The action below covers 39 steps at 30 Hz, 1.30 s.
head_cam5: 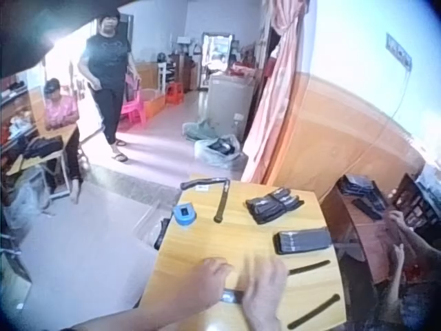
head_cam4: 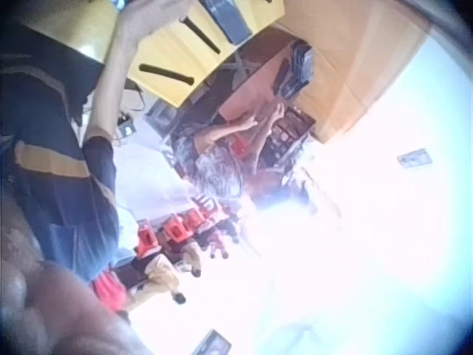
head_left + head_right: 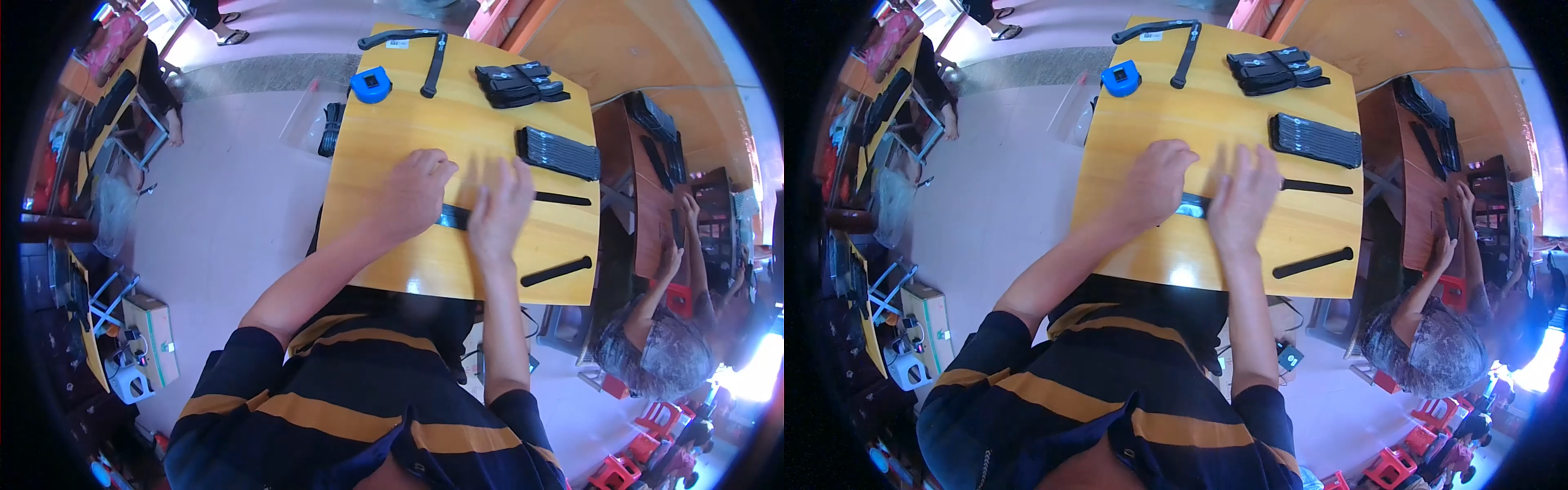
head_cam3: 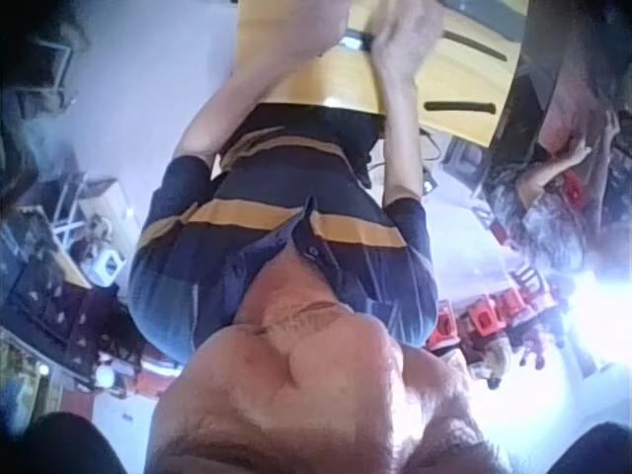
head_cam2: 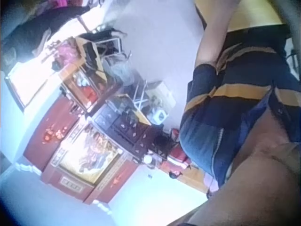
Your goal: Assembling and organizing black velcro straps by attaching buckles and aligning them on a table.
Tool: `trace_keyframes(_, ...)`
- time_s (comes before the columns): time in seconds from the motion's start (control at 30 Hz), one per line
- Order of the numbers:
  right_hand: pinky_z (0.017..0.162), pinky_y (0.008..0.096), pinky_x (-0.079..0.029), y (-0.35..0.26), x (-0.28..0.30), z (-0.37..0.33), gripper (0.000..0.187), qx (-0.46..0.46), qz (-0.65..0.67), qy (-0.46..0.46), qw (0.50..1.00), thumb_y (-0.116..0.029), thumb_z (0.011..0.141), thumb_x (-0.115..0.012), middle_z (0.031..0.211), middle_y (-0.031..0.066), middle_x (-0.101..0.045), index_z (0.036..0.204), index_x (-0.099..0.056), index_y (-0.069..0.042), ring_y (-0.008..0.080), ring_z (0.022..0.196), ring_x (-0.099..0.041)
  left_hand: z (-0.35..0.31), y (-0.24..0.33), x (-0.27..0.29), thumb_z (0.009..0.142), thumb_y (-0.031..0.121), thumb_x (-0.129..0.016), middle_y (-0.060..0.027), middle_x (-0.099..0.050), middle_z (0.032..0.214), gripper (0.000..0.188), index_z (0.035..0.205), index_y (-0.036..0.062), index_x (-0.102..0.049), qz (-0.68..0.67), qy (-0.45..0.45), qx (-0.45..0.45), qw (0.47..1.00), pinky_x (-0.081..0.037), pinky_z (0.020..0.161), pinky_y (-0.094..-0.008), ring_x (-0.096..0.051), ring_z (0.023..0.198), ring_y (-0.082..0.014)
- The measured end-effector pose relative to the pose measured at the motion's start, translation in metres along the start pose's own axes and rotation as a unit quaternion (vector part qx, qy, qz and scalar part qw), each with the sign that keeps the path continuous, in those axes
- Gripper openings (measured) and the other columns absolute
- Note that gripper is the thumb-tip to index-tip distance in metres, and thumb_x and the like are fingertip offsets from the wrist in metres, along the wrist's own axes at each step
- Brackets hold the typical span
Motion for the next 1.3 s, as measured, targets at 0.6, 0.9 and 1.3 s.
trace_keyframes(0.6,0.114,0.0676,-0.021,0.039,-0.053,-0.011,0.051,-0.004,-0.037,-0.136,0.99,-0.026,0.098,-0.059,0.15,0.0218,-0.037,0.144,-0.045,-0.01,0.0458,0.143,-0.029,-0.011,-0.018,-0.043,0.087,0.012,-0.056,-0.0144,-0.052,0.136,0.03,0.116,0.0088,-0.065,0.105,-0.078,0.018,0.991,-0.03,0.113,-0.0587,-0.042,0.134,-0.0364)
trace_keyframes(0.9,0.117,0.0623,-0.021,0.054,-0.053,-0.011,0.05,-0.006,0.033,-0.17,0.985,-0.033,0.103,-0.049,0.152,0.0238,-0.037,0.146,-0.044,-0.007,0.0455,0.145,-0.029,-0.011,-0.021,-0.048,0.087,0.012,-0.058,-0.0149,-0.051,0.138,0.033,0.119,0.0101,-0.064,0.125,-0.102,0.014,0.987,-0.031,0.113,-0.06,-0.042,0.137,-0.0383)
trace_keyframes(1.3,0.12,0.0493,-0.023,0.062,-0.044,-0.008,0.059,0.005,0.201,-0.111,0.973,-0.043,0.105,-0.037,0.148,0.0246,-0.044,0.143,-0.045,0.002,0.0431,0.143,-0.034,0.014,0.026,-0.078,0.089,0.027,-0.059,-0.016,-0.056,0.129,0.031,0.111,0.0072,-0.066,0.102,-0.126,-0.083,0.983,-0.026,0.111,-0.056,-0.043,0.13,-0.0362)
Point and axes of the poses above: each hand's wrist, its own z-axis towards the middle knuckle, its own x-axis out of the back of the hand, y = z × x, the point moved 7 cm from there along z, towards the middle knuckle
